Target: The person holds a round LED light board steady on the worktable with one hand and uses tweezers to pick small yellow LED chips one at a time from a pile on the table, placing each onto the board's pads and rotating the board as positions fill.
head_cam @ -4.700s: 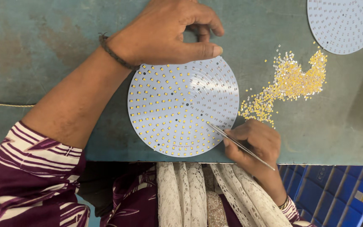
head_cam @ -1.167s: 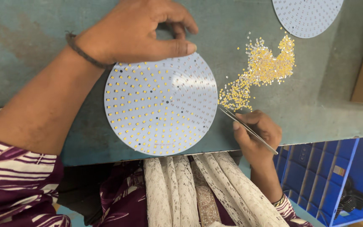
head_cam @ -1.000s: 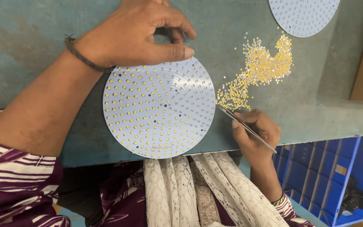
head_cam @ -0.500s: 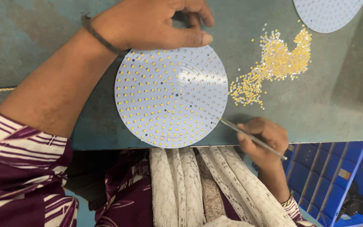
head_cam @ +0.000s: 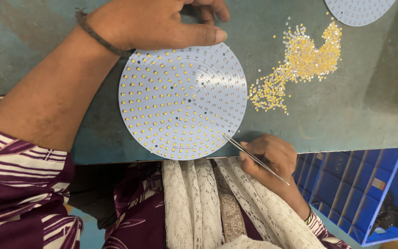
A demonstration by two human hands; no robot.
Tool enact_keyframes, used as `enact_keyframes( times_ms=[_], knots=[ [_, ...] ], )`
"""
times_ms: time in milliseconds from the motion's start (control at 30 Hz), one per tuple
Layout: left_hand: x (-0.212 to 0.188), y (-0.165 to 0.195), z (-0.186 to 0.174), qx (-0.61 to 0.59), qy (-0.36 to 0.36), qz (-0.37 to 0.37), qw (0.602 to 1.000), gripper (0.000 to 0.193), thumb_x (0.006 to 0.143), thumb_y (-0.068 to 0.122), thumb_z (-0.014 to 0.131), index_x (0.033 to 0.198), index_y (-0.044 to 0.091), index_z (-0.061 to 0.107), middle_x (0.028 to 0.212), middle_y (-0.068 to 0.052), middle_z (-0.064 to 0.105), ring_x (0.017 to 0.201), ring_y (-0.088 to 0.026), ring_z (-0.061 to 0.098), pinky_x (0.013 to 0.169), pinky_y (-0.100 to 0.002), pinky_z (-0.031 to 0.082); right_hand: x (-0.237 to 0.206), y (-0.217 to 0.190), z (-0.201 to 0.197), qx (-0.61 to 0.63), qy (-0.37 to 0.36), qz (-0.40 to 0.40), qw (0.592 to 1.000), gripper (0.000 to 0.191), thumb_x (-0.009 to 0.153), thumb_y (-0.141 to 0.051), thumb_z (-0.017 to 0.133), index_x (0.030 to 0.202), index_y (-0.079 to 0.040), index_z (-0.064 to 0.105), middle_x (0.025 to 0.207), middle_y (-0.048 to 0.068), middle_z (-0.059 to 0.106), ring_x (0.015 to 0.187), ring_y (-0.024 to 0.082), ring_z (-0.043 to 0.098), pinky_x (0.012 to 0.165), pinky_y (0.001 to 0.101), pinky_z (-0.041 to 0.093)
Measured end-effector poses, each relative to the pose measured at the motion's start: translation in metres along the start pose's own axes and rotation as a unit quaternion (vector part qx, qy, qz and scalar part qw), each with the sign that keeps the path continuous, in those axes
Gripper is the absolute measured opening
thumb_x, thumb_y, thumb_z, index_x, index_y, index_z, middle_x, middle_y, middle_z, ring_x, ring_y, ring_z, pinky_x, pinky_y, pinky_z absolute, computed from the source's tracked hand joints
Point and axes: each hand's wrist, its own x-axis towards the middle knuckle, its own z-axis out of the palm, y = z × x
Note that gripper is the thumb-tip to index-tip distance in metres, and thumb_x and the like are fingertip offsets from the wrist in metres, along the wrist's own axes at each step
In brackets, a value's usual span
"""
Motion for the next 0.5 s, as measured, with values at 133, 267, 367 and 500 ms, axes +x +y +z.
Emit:
enact_keyframes(
  times_ms=[133,267,367,500],
  knots=[
    [-0.003,-0.002,-0.004,0.039,-0.015,0.019,0.999,0.044,0.098,0.041,0.073,0.122,0.004,0.071,0.106,-0.010,0.075,0.099,-0.020,0.072,0.085,-0.035,0.054,-0.006,0.006,-0.005,0.003,0.030,0.021,0.999,0.019,0.084,-0.006,0.079,0.081,0.001,0.062,0.078,0.011,0.069,0.066,0.018,0.069,0.060,0.0285,0.052],
    [-0.005,0.002,-0.006,0.059,-0.004,0.002,0.998,0.045,0.091,0.043,0.073,0.117,0.006,0.071,0.101,-0.009,0.074,0.093,-0.019,0.071,0.072,-0.033,0.052,-0.014,0.020,-0.015,-0.016,0.129,0.167,0.977,0.015,0.090,-0.004,0.078,0.089,0.005,0.065,0.083,0.011,0.071,0.067,0.013,0.061,0.062,0.0260,0.047],
    [-0.006,0.005,-0.009,0.081,-0.017,-0.049,0.995,0.045,0.089,0.044,0.075,0.118,0.009,0.073,0.102,-0.006,0.076,0.075,-0.019,0.069,0.067,-0.033,0.051,-0.017,0.026,-0.013,0.029,0.153,0.178,0.972,0.015,0.092,-0.004,0.078,0.091,0.004,0.064,0.087,0.010,0.071,0.072,0.010,0.062,0.065,0.0234,0.048],
    [-0.005,0.007,-0.011,0.092,-0.006,0.049,0.995,0.040,0.096,0.039,0.076,0.118,0.005,0.073,0.099,-0.008,0.075,0.087,-0.018,0.071,0.071,-0.031,0.052,-0.016,0.024,-0.011,-0.015,0.131,0.136,0.982,0.017,0.089,-0.002,0.079,0.089,0.003,0.063,0.089,0.011,0.072,0.079,0.013,0.069,0.070,0.0240,0.053]
  ],
)
